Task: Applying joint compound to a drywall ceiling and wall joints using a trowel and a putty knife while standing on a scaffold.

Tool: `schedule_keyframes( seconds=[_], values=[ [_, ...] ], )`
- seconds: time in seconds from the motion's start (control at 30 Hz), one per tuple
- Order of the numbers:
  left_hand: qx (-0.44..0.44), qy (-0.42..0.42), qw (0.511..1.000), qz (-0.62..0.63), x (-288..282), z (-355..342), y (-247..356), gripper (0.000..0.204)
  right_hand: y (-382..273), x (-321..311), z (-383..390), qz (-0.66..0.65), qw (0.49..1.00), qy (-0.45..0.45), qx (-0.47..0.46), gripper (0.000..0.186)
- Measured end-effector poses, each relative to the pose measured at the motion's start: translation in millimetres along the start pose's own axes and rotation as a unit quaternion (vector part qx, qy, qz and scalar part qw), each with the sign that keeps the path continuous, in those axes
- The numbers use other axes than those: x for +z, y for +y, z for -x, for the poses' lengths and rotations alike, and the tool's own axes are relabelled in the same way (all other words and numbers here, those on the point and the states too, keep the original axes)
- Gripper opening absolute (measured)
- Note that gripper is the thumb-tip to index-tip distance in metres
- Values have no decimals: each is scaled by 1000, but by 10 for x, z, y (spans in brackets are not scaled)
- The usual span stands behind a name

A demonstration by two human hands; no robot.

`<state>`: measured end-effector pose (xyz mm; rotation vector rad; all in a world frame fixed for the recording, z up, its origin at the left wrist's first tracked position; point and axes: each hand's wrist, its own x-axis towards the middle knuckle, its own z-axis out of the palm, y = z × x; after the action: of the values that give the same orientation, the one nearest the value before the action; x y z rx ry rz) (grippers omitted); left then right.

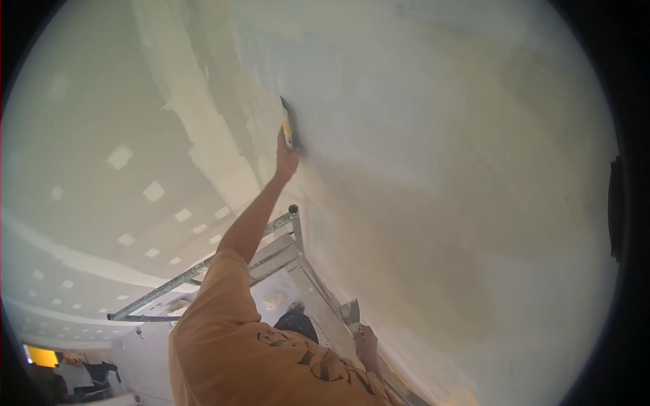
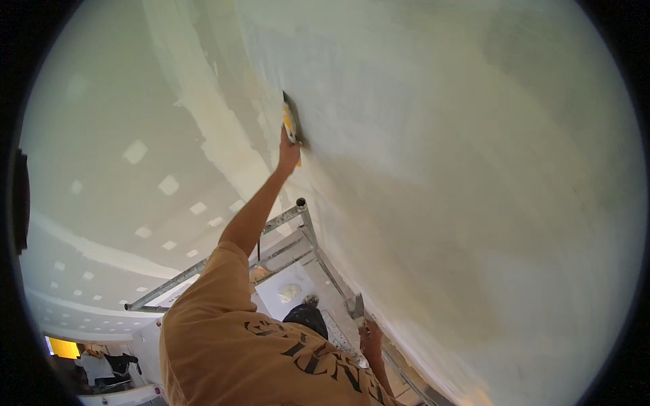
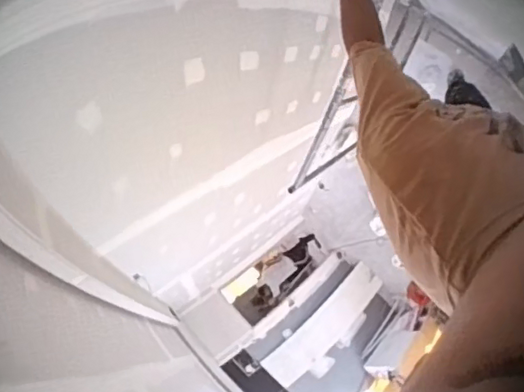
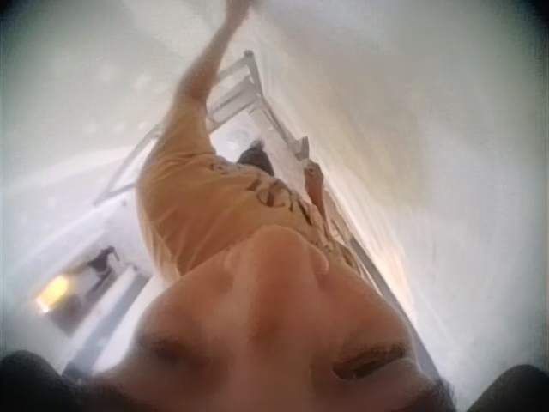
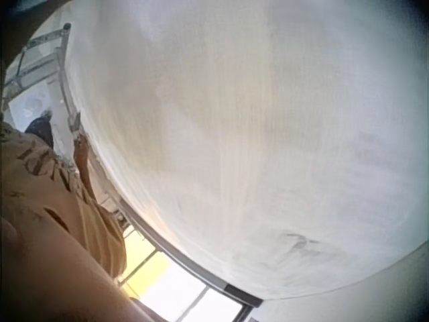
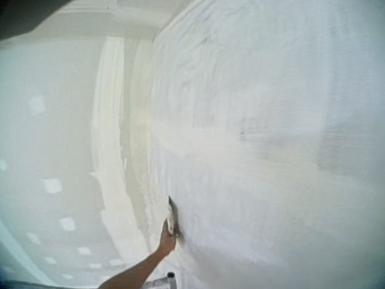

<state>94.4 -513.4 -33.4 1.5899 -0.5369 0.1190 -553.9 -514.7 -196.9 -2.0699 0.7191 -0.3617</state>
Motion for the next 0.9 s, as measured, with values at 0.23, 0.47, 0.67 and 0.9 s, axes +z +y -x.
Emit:
schedule_keyframes(
  seconds=[0.23,0.47,0.67,0.9],
  values=[
    [104,11,993,-61,850,1863,1079,85,495,-555,800,-83,995,7,50,31],
    [91,-8,996,-6,1723,3631,1952,92,1078,-1254,1931,-128,970,41,202,30],
    [88,-48,995,-12,2329,5065,2527,95,1451,-1792,2680,-80,973,65,208,31],
    [55,-124,990,32,2717,6267,3116,93,1507,-2121,2913,-59,984,93,143,28]
  ],
)
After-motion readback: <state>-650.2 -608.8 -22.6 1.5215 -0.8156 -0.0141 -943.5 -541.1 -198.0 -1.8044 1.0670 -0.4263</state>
